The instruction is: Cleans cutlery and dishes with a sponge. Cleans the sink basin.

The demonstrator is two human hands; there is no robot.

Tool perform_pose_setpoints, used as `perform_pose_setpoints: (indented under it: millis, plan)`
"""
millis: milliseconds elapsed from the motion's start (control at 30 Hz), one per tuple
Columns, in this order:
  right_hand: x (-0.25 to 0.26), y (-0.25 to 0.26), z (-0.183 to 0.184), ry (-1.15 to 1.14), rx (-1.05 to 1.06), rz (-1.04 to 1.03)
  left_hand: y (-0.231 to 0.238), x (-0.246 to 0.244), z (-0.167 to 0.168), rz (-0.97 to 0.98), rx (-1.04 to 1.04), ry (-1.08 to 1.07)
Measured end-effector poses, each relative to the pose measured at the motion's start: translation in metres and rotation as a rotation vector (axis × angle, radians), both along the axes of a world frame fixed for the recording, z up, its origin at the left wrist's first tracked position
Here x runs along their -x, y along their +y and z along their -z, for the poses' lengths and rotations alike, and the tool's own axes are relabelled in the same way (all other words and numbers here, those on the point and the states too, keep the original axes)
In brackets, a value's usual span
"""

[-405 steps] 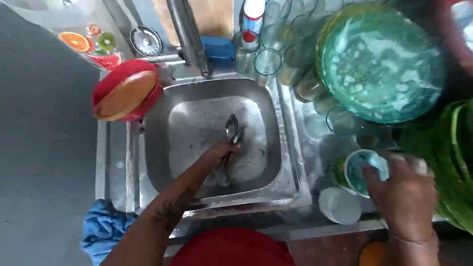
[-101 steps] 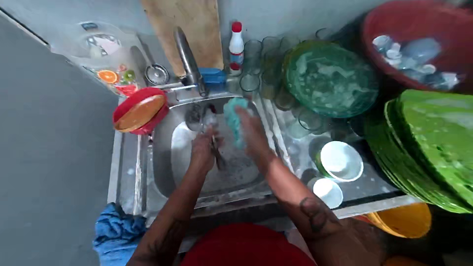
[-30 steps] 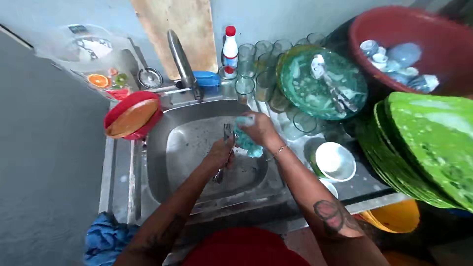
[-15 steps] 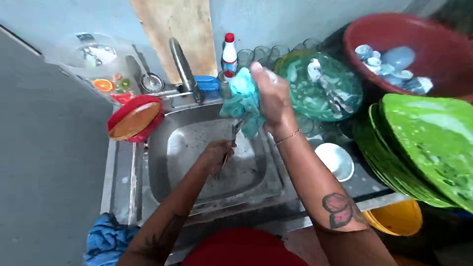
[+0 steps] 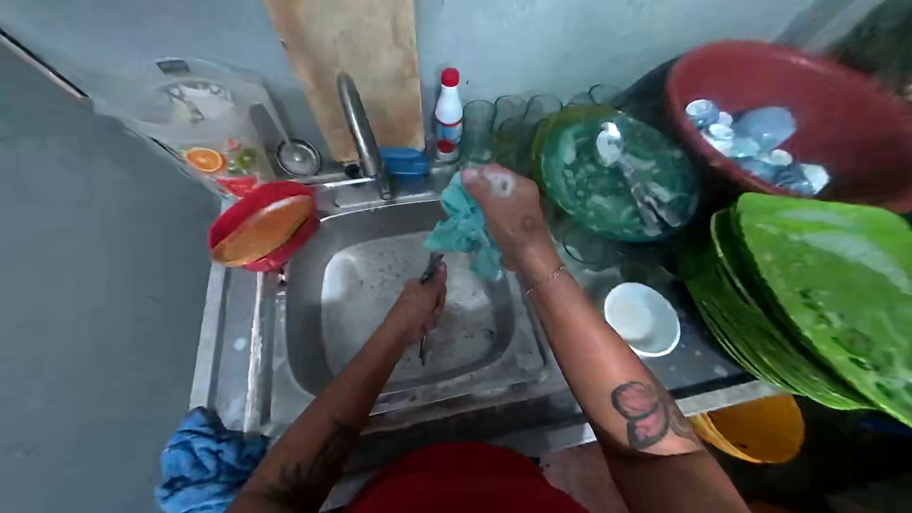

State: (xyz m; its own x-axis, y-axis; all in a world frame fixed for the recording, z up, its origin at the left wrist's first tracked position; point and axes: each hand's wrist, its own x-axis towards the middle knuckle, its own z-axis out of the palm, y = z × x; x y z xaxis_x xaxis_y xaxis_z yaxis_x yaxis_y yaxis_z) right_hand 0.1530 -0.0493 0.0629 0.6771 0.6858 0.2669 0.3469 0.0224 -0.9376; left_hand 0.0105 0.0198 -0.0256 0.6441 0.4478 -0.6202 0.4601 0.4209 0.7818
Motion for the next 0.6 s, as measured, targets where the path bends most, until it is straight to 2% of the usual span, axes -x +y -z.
perform_pose_setpoints:
  millis: [133,233,300,367,433,533,600]
  plan:
    - [0.004,0.003,-0.005,0.039,-0.148,0.001,0.000,0.002,0.000,0.136,-0.035,-0.029]
    - [0.008,0.003,-0.017,0.124,-0.158,0.021,-0.002,0.001,0.000,0.076,0.021,-0.064]
    - [0.011,0.004,-0.017,0.087,-0.221,0.020,-0.001,-0.001,-0.002,0.054,0.063,-0.036]
    - [0.019,0.002,-0.008,-0.073,-0.242,0.033,-0.001,-0.001,-0.006,0.035,0.112,-0.025]
    - [0.030,-0.002,0.018,-0.308,-0.212,0.013,0.001,0.003,-0.012,0.054,0.158,-0.096]
    - [0.035,-0.007,0.073,-0.653,0.015,-0.186,0.000,0.011,-0.027,0.084,0.117,-0.234]
    - [0.030,-0.007,0.097,-0.762,0.102,-0.223,-0.005,0.014,-0.034,0.114,0.055,-0.173]
